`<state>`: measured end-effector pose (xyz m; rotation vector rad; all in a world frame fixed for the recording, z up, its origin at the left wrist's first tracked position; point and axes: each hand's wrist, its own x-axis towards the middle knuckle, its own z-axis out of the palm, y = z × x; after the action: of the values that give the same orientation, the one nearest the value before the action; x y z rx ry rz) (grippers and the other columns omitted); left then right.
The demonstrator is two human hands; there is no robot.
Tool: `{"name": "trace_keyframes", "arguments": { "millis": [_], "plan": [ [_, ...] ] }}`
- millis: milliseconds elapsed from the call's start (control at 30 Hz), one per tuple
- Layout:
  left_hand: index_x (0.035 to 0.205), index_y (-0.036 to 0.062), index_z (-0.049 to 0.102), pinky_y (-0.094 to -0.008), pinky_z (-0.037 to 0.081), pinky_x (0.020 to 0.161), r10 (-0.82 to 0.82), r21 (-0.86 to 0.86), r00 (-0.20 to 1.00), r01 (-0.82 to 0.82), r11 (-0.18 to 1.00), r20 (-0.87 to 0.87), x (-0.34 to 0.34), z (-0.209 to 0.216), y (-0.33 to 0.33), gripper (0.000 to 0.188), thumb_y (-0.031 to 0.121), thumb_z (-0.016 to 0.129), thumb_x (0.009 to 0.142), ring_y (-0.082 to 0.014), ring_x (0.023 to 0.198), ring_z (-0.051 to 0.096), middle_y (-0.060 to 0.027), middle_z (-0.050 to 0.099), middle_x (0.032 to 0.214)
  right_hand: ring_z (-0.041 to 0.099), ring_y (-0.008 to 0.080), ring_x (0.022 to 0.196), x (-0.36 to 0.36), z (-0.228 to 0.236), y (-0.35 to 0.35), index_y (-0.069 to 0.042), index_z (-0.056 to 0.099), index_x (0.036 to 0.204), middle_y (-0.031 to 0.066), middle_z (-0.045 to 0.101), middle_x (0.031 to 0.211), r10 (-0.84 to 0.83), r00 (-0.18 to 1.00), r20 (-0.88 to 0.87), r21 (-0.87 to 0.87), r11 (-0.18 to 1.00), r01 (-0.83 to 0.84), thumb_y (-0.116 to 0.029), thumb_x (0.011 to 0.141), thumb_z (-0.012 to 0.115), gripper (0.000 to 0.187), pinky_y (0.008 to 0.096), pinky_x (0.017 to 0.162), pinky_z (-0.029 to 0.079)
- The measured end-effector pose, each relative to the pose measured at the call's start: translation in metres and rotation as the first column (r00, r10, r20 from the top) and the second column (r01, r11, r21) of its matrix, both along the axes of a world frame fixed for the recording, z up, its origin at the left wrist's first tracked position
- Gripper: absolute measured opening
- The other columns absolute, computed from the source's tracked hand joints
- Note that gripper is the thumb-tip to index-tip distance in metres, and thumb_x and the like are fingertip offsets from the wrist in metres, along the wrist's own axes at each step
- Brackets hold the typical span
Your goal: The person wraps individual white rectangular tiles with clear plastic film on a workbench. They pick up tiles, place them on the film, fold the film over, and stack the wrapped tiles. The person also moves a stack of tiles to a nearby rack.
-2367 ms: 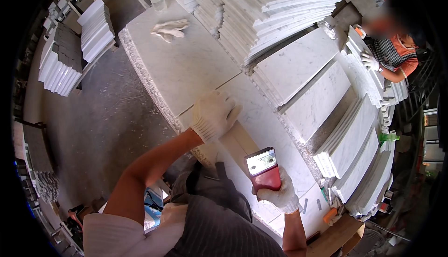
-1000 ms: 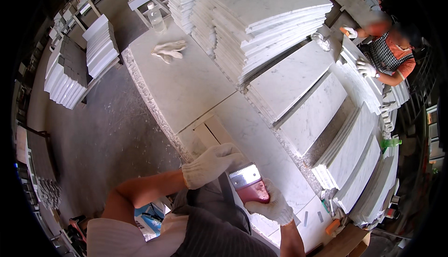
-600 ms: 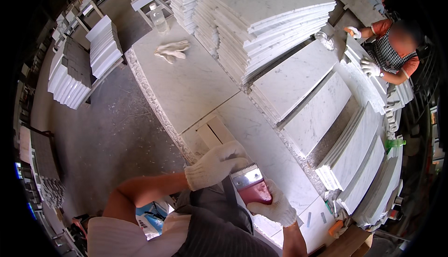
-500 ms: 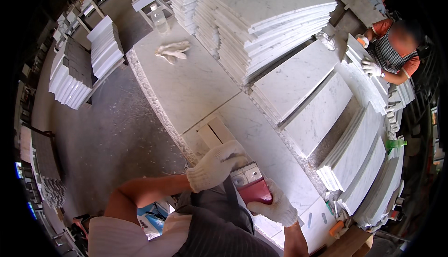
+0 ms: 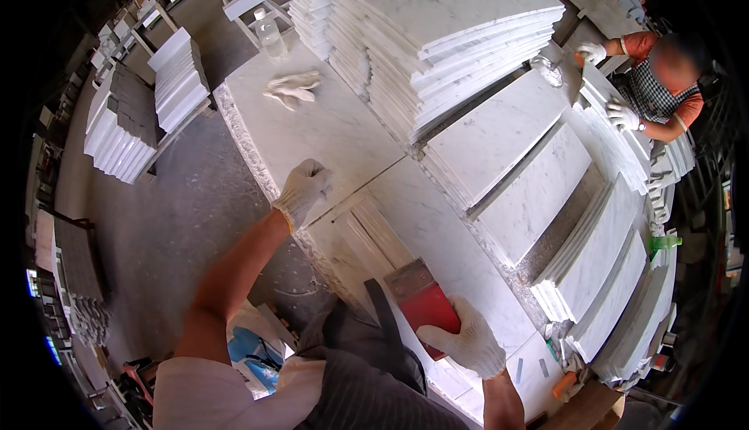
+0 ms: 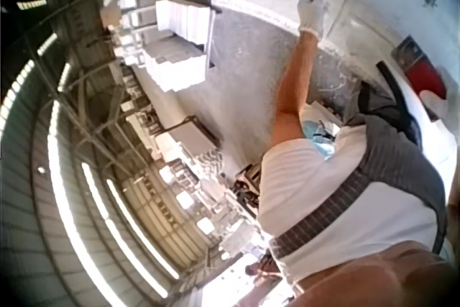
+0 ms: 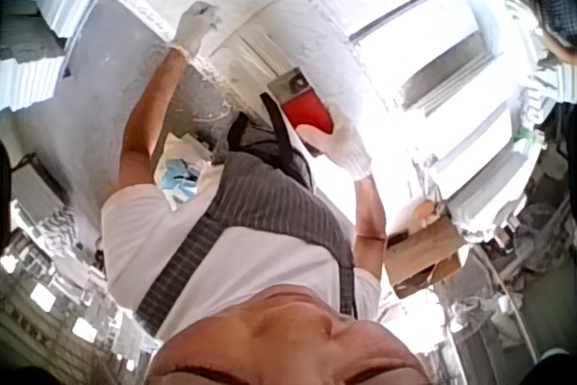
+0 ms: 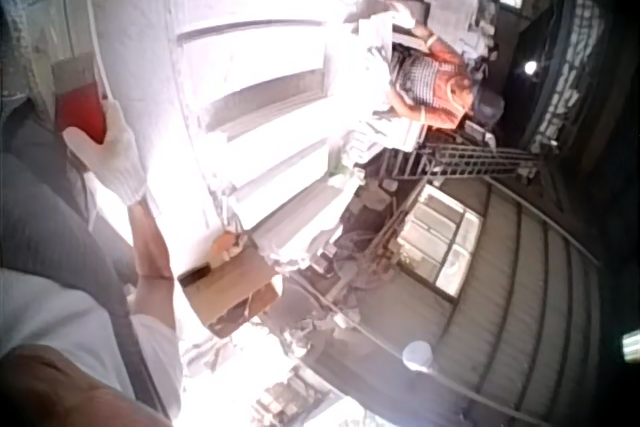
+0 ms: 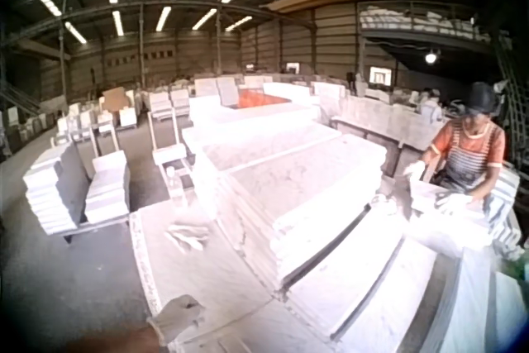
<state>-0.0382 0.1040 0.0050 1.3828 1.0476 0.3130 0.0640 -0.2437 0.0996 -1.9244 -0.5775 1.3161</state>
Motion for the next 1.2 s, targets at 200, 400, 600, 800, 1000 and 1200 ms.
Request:
{"name": "trace_keyframes", "arguments": {
  "millis": [200,400,600,800,1000,1200],
  "plan": [
    [0.090,0.0007,0.059,-0.0271,0.044,0.058,-0.030,-0.016,0.997,0.029,0.999,-0.069,-0.002,-0.051,-0.009,0.015,0.015,0.061,0.090,-0.0105,0.067,0.053,-0.0037,0.058,0.075,0.063,0.0165,0.079,-0.004,-0.001,0.007,-0.001,0.059,0.105,0.0102,0.066,0.091,-0.039,0.997,0.071,0.017,0.999,0.038,-0.027,0.078,0.079,0.043,0.0319,0.072,0.053],
    [0.091,0.0026,0.060,-0.0272,0.040,0.056,-0.335,0.020,0.920,0.346,0.938,-0.204,-0.002,-0.075,-0.013,0.020,0.023,0.061,0.091,-0.0084,0.065,0.047,-0.0001,0.053,0.072,0.064,0.0173,0.082,-0.005,-0.008,0.002,-0.001,0.059,0.107,0.0111,0.067,0.093,-0.052,0.994,0.094,0.048,0.998,0.048,-0.029,0.078,0.079,0.046,0.0329,0.071,0.053],
    [0.118,0.0066,0.062,-0.0291,0.048,0.066,-0.496,0.093,0.839,0.525,0.846,-0.222,-0.009,-0.108,0.006,0.035,0.033,0.057,0.095,-0.0130,0.077,0.056,-0.0059,0.064,0.094,0.068,0.0243,0.090,0.004,0.015,0.003,-0.001,0.054,0.119,0.0158,0.069,0.101,0.066,0.991,0.113,0.004,0.998,-0.067,-0.045,0.083,0.073,0.060,0.0352,0.081,0.053],
    [0.123,0.0062,0.060,-0.0289,0.049,0.070,-0.506,-0.022,0.855,0.507,0.861,-0.113,-0.008,-0.113,0.006,0.037,0.032,0.057,0.096,-0.0133,0.083,0.058,-0.0066,0.065,0.100,0.068,0.0238,0.093,0.010,0.017,-0.003,-0.002,0.051,0.129,0.0151,0.068,0.103,0.099,0.993,0.069,0.037,0.994,-0.102,-0.054,0.086,0.068,0.069,0.0345,0.085,0.052],
    [0.128,0.0058,0.057,-0.0286,0.050,0.074,-0.357,-0.322,0.934,0.339,0.884,0.006,-0.014,-0.126,-0.004,0.040,0.031,0.057,0.096,-0.0137,0.089,0.059,-0.0073,0.065,0.106,0.066,0.0236,0.094,0.007,0.024,-0.006,-0.004,0.053,0.125,0.0134,0.068,0.104,0.078,0.994,0.071,0.074,0.994,-0.083,-0.052,0.086,0.068,0.065,0.0340,0.086,0.051],
    [0.129,0.0011,0.057,-0.0291,0.051,0.083,-0.314,-0.239,0.935,0.347,0.907,0.165,-0.025,-0.148,-0.005,0.039,0.024,0.055,0.097,-0.0145,0.099,0.061,-0.0072,0.066,0.112,0.066,0.0240,0.095,0.007,0.017,-0.002,-0.004,0.053,0.126,0.0142,0.066,0.107,0.103,0.990,0.099,0.070,0.991,-0.110,-0.054,0.086,0.067,0.066,0.0341,0.087,0.050]
  ]
}}
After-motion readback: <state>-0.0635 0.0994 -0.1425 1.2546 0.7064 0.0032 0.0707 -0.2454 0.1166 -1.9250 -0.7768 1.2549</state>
